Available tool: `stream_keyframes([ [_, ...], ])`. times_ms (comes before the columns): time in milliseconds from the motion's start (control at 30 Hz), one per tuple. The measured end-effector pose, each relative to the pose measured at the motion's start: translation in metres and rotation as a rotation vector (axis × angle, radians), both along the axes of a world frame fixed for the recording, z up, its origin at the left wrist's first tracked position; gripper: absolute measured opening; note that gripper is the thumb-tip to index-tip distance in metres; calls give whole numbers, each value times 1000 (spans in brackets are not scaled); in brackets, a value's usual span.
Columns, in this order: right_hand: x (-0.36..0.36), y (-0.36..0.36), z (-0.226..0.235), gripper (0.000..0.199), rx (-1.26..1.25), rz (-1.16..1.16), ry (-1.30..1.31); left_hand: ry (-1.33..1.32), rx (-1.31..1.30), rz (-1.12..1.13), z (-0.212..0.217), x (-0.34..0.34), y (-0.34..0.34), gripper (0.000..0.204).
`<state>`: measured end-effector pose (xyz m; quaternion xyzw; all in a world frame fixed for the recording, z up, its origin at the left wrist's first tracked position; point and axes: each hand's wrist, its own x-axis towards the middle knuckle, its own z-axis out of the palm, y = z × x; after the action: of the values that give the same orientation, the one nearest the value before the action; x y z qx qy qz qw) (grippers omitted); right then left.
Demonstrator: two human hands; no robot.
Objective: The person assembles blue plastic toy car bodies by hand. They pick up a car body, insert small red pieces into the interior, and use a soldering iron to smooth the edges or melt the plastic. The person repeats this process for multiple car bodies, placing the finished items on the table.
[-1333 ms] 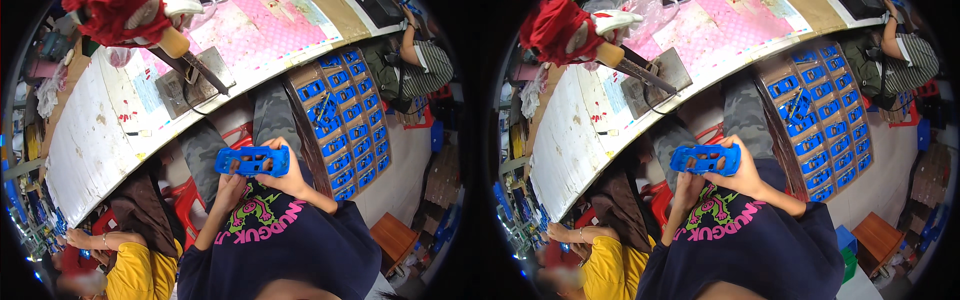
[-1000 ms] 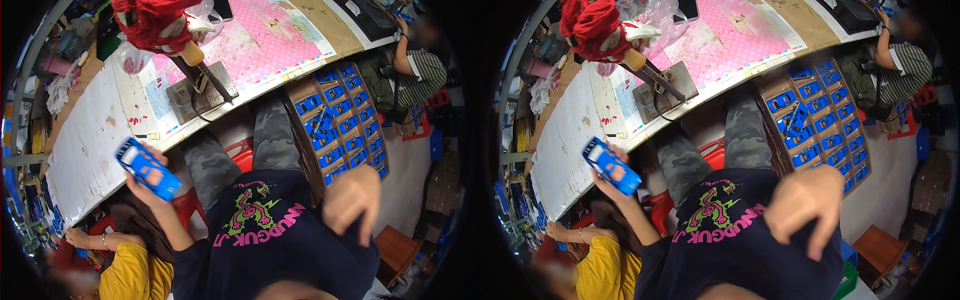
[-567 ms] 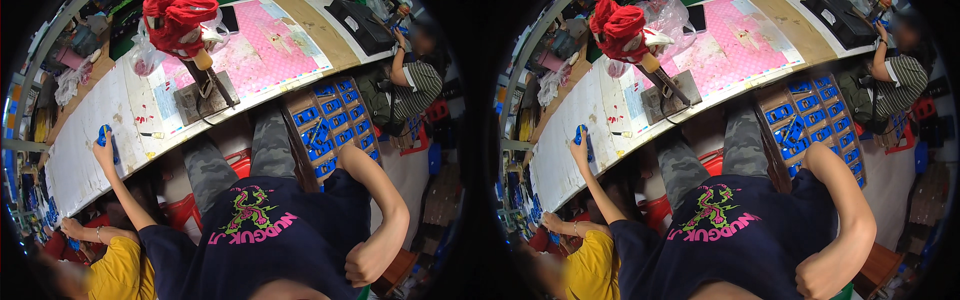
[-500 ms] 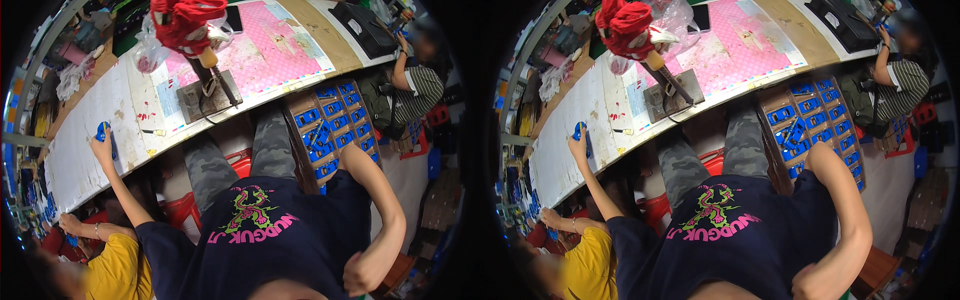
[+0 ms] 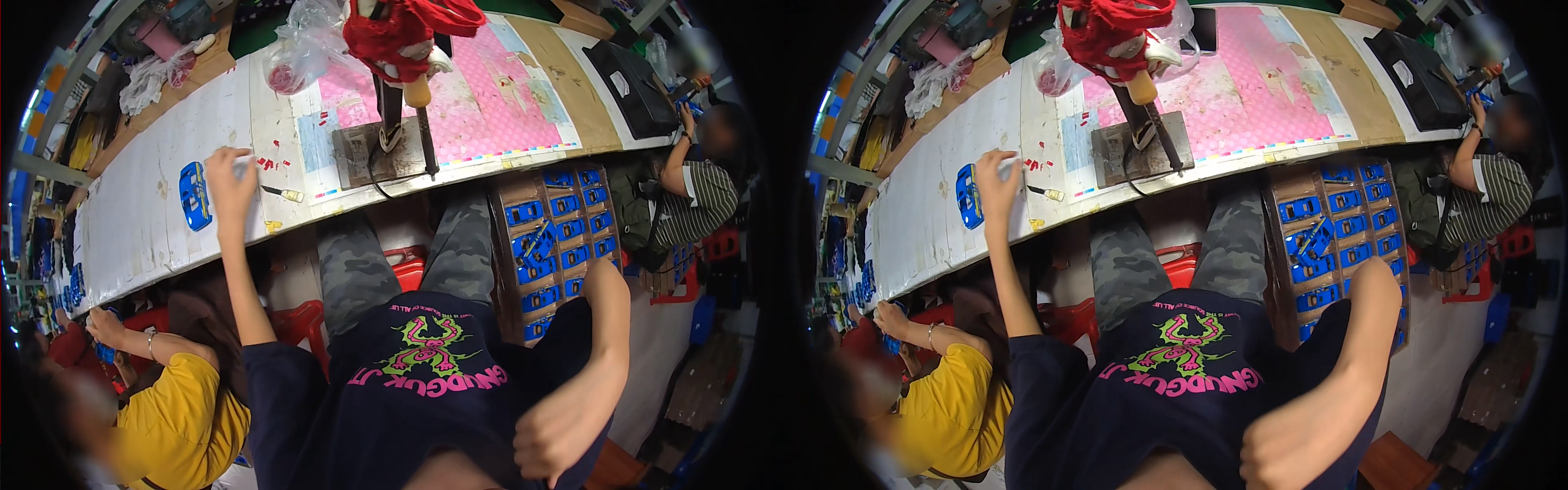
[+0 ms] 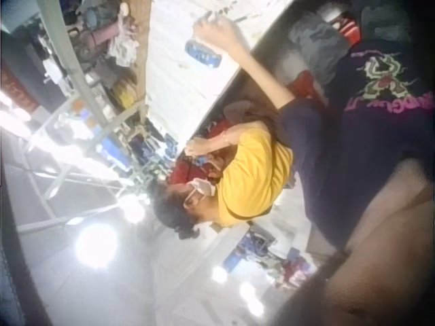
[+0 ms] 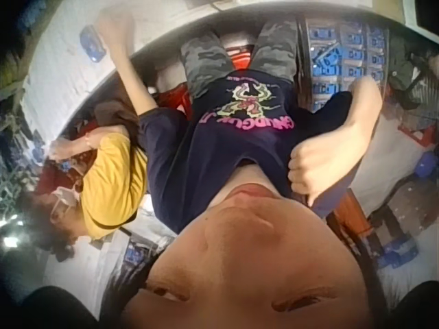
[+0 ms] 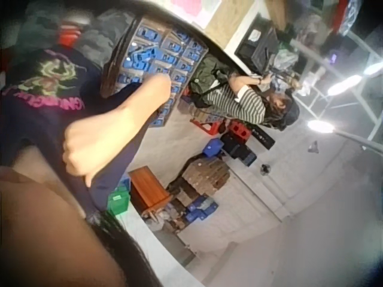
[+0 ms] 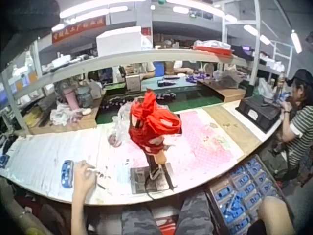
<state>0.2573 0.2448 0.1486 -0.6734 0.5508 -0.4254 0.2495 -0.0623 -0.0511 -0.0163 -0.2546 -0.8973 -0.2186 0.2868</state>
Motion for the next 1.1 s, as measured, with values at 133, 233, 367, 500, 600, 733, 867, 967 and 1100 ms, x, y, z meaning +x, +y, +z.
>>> stream_keyframes([
  [133, -31, 6, -18, 37, 331, -85, -68, -126, -19, -61, -4, 22, 38, 10],
  [233, -37, 12, -43, 37, 350, -248, -69, -104, -66, -33, -11, 25, 48, 10],
  [367, -48, 18, -51, 35, 418, -306, -174, -96, -43, 16, -19, 28, 50, 7],
  [500, -49, 25, -51, 33, 378, -414, -261, -108, 125, 26, -12, 37, 56, 5],
  [600, -46, 22, -59, 27, 316, -468, -355, -229, 438, -55, 3, 60, 59, 5],
  [733, -46, 7, -76, 17, 28, -596, -576, -571, 640, -258, 55, 120, 66, 3],
  [867, -47, -16, -82, 11, -91, -1049, -697, -900, 839, -655, 69, 160, 80, 15],
  [967, -49, -39, -90, 17, -331, -1359, -768, -961, 801, -777, 68, 169, 95, 19],
  [1100, -50, -53, -93, 14, -468, -1461, -865, -906, 779, -777, 66, 183, 110, 20],
])
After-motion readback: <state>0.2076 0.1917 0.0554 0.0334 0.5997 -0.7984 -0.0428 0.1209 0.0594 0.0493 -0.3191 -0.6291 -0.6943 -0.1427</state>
